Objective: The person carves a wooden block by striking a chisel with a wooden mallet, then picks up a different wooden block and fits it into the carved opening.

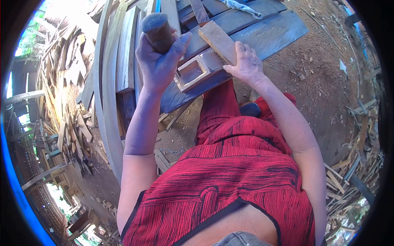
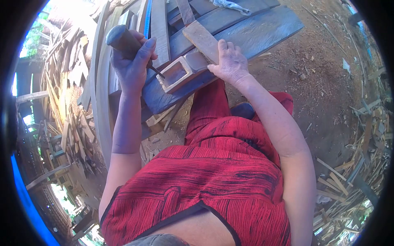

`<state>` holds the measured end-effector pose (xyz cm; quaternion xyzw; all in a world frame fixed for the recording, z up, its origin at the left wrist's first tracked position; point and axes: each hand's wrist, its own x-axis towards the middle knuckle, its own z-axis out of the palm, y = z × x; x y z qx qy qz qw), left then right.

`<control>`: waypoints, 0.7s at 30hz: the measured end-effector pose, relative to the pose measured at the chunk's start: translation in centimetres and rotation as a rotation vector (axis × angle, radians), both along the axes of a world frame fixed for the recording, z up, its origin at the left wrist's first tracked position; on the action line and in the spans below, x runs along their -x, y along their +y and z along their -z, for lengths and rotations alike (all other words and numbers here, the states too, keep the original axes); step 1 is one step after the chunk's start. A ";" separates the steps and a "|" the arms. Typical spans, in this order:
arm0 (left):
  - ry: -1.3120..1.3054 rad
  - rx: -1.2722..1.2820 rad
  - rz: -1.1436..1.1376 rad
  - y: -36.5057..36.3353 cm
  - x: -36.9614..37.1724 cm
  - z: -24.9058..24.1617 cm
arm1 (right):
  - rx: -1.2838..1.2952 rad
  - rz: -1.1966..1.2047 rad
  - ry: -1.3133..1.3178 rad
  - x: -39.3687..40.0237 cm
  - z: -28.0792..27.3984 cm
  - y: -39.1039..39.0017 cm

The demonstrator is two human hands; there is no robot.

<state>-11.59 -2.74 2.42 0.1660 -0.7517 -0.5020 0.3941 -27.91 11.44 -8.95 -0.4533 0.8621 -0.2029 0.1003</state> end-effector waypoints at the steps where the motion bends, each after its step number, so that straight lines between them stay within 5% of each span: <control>1: 0.036 -0.017 0.004 0.1 0.1 -0.1 | 0.006 0.000 -0.003 0.0 0.1 0.0; 12: 0.048 -0.082 0.062 0.1 -0.6 0.3 | 0.067 0.049 -0.032 0.8 0.3 0.2; 15: 0.017 -0.084 0.033 0.7 -0.6 0.0 | 0.092 0.092 -0.336 2.5 -0.7 1.0; 17: 0.019 -0.088 0.041 0.8 -0.6 0.0 | 0.513 0.098 -0.691 2.7 -2.7 2.1; 21: -0.048 -0.024 -0.013 0.8 -1.0 0.4 | 0.905 -0.119 -0.904 0.1 -13.8 3.4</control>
